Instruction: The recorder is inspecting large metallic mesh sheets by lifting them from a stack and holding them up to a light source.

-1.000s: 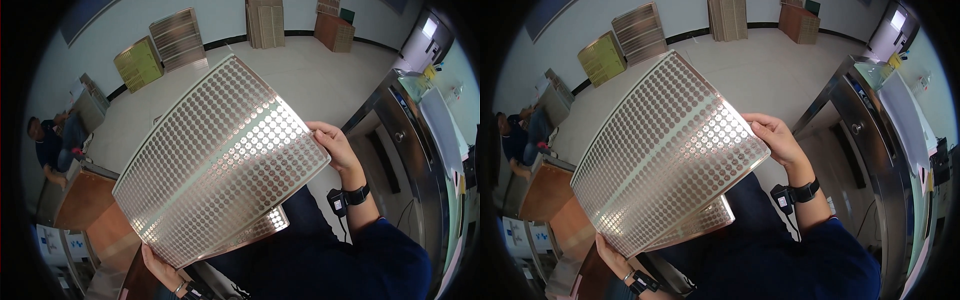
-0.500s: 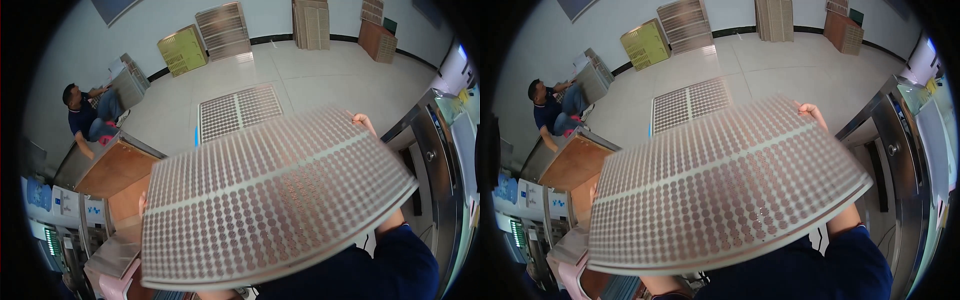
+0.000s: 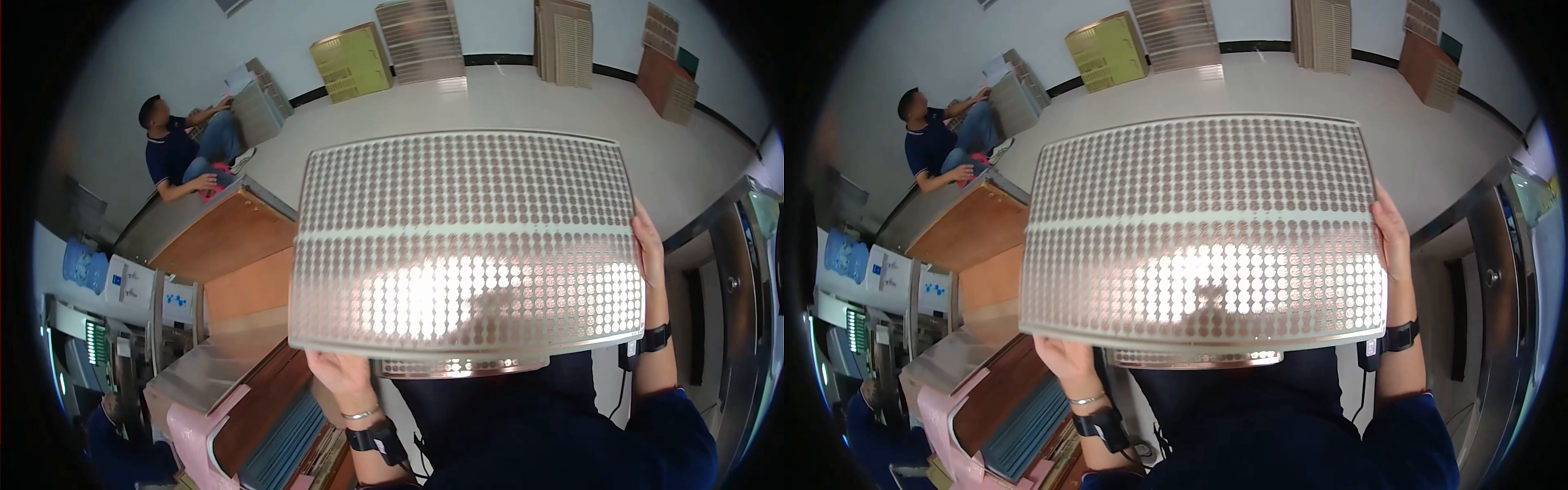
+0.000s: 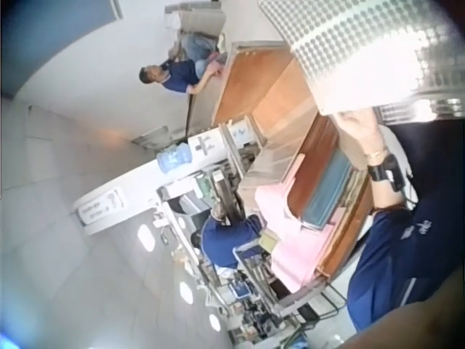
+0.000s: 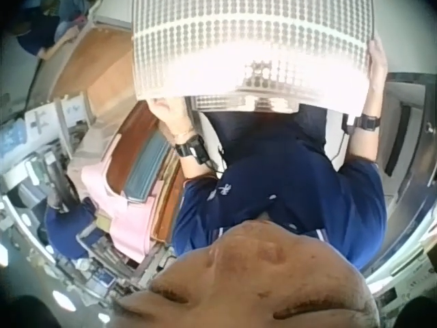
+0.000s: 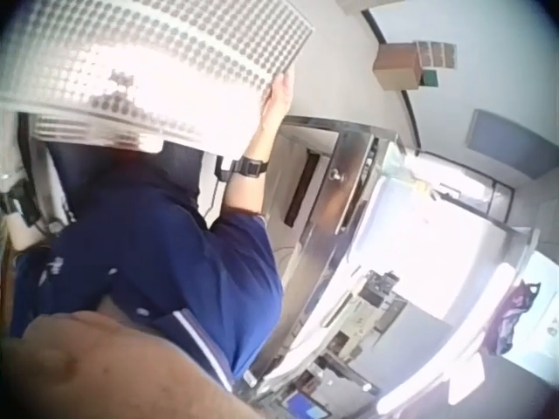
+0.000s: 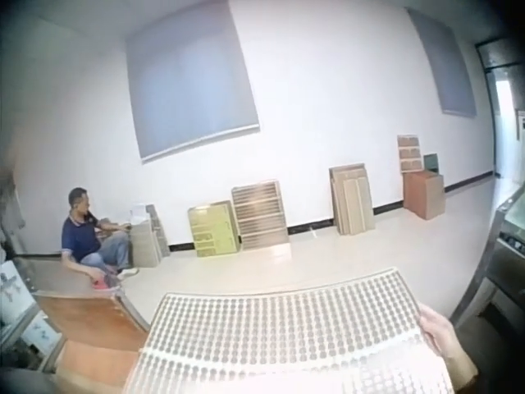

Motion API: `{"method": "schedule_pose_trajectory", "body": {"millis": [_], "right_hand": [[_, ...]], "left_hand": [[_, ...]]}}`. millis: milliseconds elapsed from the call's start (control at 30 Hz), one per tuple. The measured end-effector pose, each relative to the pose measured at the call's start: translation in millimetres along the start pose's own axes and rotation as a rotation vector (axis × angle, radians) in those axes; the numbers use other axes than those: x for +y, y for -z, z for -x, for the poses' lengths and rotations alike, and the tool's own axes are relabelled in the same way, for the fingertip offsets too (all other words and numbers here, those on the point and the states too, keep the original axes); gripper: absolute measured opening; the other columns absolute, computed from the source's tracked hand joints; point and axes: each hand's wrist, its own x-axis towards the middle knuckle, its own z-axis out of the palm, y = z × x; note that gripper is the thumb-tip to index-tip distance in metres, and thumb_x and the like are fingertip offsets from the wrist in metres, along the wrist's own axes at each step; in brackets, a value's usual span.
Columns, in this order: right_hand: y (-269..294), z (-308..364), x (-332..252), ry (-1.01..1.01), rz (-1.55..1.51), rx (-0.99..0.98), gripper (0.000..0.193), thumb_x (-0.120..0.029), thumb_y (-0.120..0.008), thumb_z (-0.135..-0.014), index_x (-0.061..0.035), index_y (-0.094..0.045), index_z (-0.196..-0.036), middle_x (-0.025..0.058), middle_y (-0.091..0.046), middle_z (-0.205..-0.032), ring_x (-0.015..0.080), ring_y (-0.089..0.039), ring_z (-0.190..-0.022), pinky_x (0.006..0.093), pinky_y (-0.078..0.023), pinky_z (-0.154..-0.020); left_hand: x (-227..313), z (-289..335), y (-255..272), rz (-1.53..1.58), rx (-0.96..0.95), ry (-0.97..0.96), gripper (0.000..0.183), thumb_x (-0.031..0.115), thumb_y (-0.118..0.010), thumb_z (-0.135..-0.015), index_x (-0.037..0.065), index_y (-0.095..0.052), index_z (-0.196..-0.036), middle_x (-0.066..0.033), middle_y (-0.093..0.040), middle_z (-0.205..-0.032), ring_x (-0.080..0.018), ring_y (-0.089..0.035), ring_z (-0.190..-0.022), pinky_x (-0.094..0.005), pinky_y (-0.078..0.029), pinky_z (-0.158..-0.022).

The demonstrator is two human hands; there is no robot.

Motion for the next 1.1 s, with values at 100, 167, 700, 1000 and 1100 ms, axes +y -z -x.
{"method": "schedule_pose_trajectory", "body": {"millis": [100, 167, 700, 1000, 1100], "right_hand": [[0.0, 2.8, -2.2, 0.083, -0.01, 0.043, 0.052, -0.013, -0.044, -0.093, 0.0047, -0.023, -0.137, 0.0168, -0.041, -0.133, 0.0183, -0.046, -0.118, 0.0275, -0.037, -0.099], [-22.0, 4.8, 0.2, 0.022, 0.041, 0.067, 0.052, -0.012, -0.043, -0.093, 0.0045, -0.022, -0.138, 0.0166, -0.039, -0.134, 0.0182, -0.045, -0.119, 0.0275, -0.037, -0.099], [-2.9, 22.7, 28.3, -0.26, 0.393, 0.151, 0.058, -0.021, -0.052, -0.091, -0.0009, -0.025, -0.139, 0.0003, -0.055, -0.116, 0.001, -0.05, -0.073, 0.0153, -0.039, -0.057], [-20.3, 22.4, 28.6, -0.208, 0.281, 0.171, 0.059, -0.016, -0.053, -0.09, -0.0026, -0.024, -0.139, -0.0001, -0.06, -0.099, 0.0, -0.047, -0.059, 0.014, -0.037, -0.047], [-43.3, 20.4, 20.7, -0.185, 0.184, 0.148, 0.061, -0.015, -0.055, -0.089, -0.0032, -0.024, -0.14, 0.0012, -0.061, -0.1, 0.0003, -0.049, -0.059, 0.0138, -0.038, -0.045]], "left_hand": [[1.0, 24.6, -35.5, 0.165, -0.374, 0.125, 0.045, 0.024, -0.037, -0.096, 0.009, -0.027, -0.137, -0.0178, -0.034, -0.136, -0.0325, -0.043, -0.12, -0.0502, -0.04, -0.097], [1.5, 27.9, -33.3, -0.077, -0.283, 0.038, 0.046, 0.015, -0.039, -0.094, 0.009, -0.025, -0.138, -0.0173, -0.035, -0.135, -0.0313, -0.044, -0.119, -0.0493, -0.043, -0.095], [5.4, 21.4, -34.7, -0.233, -0.204, 0.016, 0.058, -0.003, -0.047, -0.087, 0.005, -0.017, -0.136, -0.0176, -0.042, -0.127, -0.0271, -0.053, -0.109, -0.0359, -0.055, -0.079], [8.7, 19.7, -14.3, -0.125, -0.144, 0.002, 0.065, -0.006, -0.043, -0.087, 0.015, -0.014, -0.14, -0.0143, -0.035, -0.135, -0.0288, -0.046, -0.117, -0.0451, -0.046, -0.092], [11.4, 19.5, -0.8, -0.095, -0.128, -0.009, 0.063, -0.006, -0.044, -0.087, 0.016, -0.018, -0.14, -0.0142, -0.037, -0.134, -0.0279, -0.045, -0.118, -0.0445, -0.044, -0.094]]}}
